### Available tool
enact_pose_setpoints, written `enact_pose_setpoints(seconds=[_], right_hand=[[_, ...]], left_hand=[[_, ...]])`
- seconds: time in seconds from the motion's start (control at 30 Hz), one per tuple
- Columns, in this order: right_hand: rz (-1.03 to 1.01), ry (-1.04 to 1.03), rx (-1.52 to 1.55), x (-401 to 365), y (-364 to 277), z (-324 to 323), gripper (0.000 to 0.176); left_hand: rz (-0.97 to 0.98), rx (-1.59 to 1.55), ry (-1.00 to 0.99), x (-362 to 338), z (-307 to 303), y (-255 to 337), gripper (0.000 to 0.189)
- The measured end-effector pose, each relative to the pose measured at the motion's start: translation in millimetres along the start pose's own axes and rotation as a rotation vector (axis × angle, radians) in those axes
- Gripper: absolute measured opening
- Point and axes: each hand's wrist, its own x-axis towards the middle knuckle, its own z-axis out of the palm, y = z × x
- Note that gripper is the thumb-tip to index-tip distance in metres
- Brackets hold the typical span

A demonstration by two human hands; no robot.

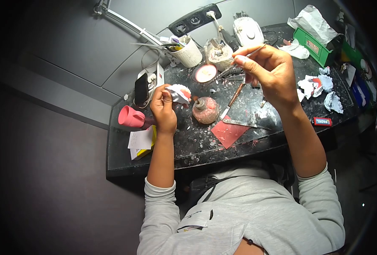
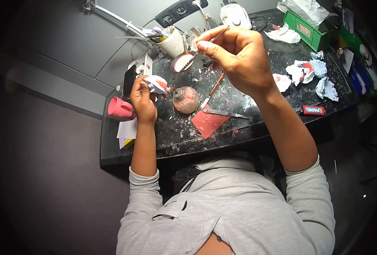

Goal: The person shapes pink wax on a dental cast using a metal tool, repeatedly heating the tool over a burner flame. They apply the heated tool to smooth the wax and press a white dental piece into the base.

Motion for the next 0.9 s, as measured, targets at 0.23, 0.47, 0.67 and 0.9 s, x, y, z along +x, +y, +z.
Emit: enact_pose_setpoints(seconds=[0.23,0.47,0.67,0.9], right_hand=[[-0.017,-0.006,0.025,0,3,-1,0.009],[-0.005,-0.012,-0.011,0,3,-1,0.009],[-0.011,0.008,-0.028,1,6,1,0.009],[0.001,0.016,-0.049,0,4,3,0.008]], left_hand=[[-0.421,-0.387,0.085,14,-44,-15,0.037],[-0.469,-0.427,0.14,16,-56,-10,0.036],[-0.331,-0.296,-0.019,15,-43,-2,0.038],[-0.3,-0.245,0.007,12,-35,8,0.035]])
